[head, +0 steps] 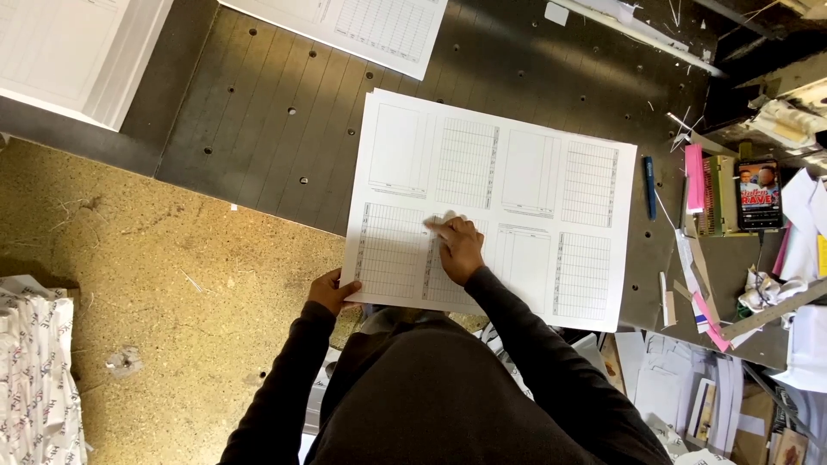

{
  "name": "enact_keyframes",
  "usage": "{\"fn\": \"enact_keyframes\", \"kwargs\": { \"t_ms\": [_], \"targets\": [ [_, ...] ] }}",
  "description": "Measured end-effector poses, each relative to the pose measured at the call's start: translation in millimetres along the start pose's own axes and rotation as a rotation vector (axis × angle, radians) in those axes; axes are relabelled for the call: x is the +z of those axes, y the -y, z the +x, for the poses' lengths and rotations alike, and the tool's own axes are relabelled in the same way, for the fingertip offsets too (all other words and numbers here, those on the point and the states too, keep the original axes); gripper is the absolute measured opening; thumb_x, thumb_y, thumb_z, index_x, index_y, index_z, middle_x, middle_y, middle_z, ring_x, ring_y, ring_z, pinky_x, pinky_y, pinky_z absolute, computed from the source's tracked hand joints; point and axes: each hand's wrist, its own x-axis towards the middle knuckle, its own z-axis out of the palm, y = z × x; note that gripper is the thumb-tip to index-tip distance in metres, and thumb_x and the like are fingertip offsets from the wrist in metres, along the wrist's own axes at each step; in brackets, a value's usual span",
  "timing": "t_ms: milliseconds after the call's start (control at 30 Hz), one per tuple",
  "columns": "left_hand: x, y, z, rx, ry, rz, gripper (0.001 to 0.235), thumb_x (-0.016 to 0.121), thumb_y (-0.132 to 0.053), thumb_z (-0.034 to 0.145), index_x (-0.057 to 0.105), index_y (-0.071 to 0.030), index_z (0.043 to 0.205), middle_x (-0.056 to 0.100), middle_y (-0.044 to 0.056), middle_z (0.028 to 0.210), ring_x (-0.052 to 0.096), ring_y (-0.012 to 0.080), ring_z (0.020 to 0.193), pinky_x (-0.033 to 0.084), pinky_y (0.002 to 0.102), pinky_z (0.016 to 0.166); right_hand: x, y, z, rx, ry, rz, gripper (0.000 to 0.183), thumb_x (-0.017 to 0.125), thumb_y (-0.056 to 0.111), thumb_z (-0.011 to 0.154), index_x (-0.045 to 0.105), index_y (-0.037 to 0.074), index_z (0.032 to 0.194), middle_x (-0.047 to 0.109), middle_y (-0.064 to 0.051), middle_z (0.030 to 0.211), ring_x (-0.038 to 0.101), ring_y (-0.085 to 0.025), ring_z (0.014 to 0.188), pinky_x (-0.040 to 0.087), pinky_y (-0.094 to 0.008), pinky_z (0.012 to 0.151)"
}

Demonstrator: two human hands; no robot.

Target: Aligning and preparing large stacks of printed paper for cutting on an industrial guillotine cutter.

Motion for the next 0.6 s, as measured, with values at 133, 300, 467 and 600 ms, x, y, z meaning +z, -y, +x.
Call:
{"fn": "enact_keyframes", "kwargs": {
  "t_ms": [133, 300, 467, 600],
  "targets": [
    [-4.7, 7.6, 6.9, 0.014, 0.013, -0.006, 0.052, 0.089, -0.012, 0.086, 0.067, 0.001, 0.131, 0.077, 0.023, 0.101, 0.076, 0.036, 0.09, 0.067, 0.057, 0.078, -4.4, -1.6, 4.9, -0.012, -0.051, 0.149, 0.032, 0.056, -0.001, 0.094, 0.076, 0.023, 0.093, 0.061, 0.002, 0.104, 0.056, -0.022, 0.108, 0.037, -0.037, 0.096],
    [-1.8, 0.0, 1.1, -0.01, 0.012, -0.04, 0.054, 0.09, -0.009, 0.082, 0.066, 0.002, 0.13, 0.076, 0.019, 0.098, 0.076, 0.0343, 0.088, 0.067, 0.054, 0.077, -30.6, -3.7, 7.2, 0.236, -0.016, 0.536, 0.015, 0.068, 0.009, 0.097, 0.076, 0.02, 0.102, 0.074, -0.001, 0.107, 0.066, -0.02, 0.109, 0.05, -0.034, 0.098],
    [2.2, -3.4, -13.9, -0.023, -0.074, -0.151, 0.038, 0.068, -0.022, 0.102, 0.066, -0.003, 0.135, 0.075, 0.024, 0.108, 0.076, 0.0388, 0.092, 0.069, 0.055, 0.075, -34.2, 24.7, -10.6, 0.309, -0.117, 0.626, 0.021, 0.085, 0.007, 0.087, 0.065, 0.007, 0.082, 0.075, -0.01, 0.092, 0.068, -0.019, 0.09, 0.055, -0.036, 0.084],
    [25.0, -50.5, -56.5, -0.044, -0.07, -0.232, 0.041, 0.053, -0.02, 0.107, 0.059, 0.004, 0.14, 0.071, 0.028, 0.11, 0.074, 0.0419, 0.095, 0.068, 0.056, 0.076, -5.3, 91.7, -31.2, -0.158, -0.016, 0.562, 0.037, 0.095, 0.015, 0.076, 0.058, 0.011, 0.073, 0.06, -0.004, 0.072, 0.057, -0.019, 0.062, 0.048, -0.031, 0.06]
  ]
}}
